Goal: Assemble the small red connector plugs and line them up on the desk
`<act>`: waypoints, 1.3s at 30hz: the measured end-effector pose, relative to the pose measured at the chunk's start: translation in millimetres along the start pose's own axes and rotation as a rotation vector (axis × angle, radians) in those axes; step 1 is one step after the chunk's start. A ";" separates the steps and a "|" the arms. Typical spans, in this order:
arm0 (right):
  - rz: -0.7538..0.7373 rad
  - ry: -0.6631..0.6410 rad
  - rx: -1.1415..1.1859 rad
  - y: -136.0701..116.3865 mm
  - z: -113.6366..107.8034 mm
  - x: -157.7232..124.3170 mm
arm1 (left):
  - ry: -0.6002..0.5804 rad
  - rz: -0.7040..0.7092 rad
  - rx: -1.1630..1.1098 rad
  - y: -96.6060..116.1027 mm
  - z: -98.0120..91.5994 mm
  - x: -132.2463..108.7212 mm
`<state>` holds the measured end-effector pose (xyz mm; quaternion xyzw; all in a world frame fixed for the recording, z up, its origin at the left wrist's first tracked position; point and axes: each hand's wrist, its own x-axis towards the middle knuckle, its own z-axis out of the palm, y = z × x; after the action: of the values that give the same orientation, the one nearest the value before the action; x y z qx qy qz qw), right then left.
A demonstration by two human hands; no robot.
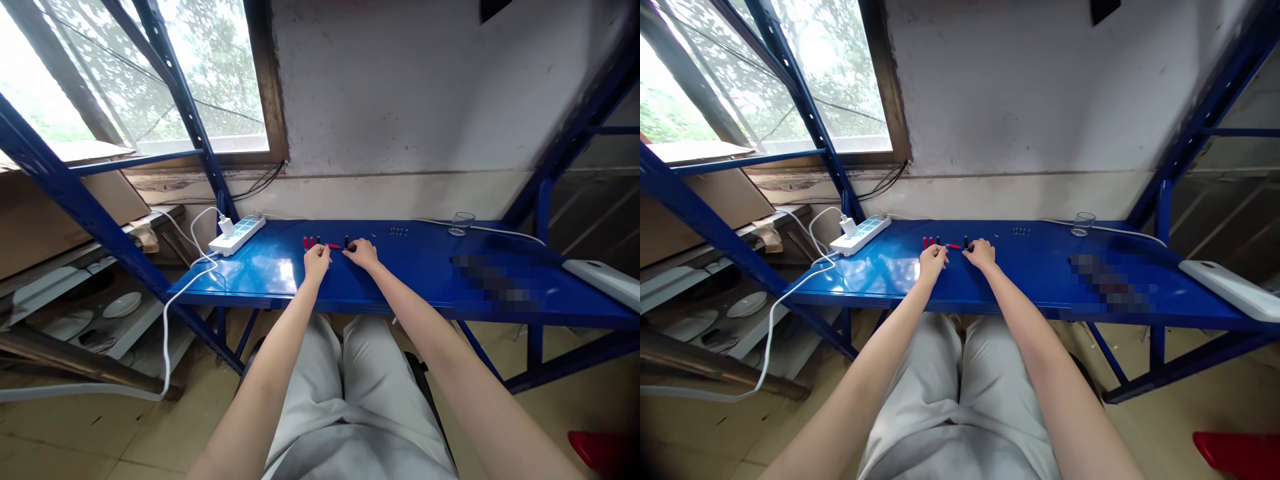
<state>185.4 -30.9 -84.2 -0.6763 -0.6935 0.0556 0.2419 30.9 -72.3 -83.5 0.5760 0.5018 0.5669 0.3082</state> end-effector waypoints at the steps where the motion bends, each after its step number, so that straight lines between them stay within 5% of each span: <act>1: 0.007 0.007 0.002 -0.4 1.9 1.6 | -0.003 0.008 0.006 -0.5 0.0 -0.1; 17: 0.082 0.082 0.167 2.0 8.0 2.9 | -0.016 0.053 0.049 -4.3 -0.2 -0.4; 30: 0.150 0.100 0.279 4.6 -8.9 -8.7 | -0.061 0.089 0.153 -0.9 -1.6 -2.1; 39: 0.016 0.187 0.243 10.0 -9.4 -24.6 | -0.034 0.360 0.287 5.1 5.4 -8.2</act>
<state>197.6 -56.2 -86.4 -0.6499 -0.6507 0.0778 0.3850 38.5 -80.4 -82.5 0.7036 0.4613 0.5257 0.1257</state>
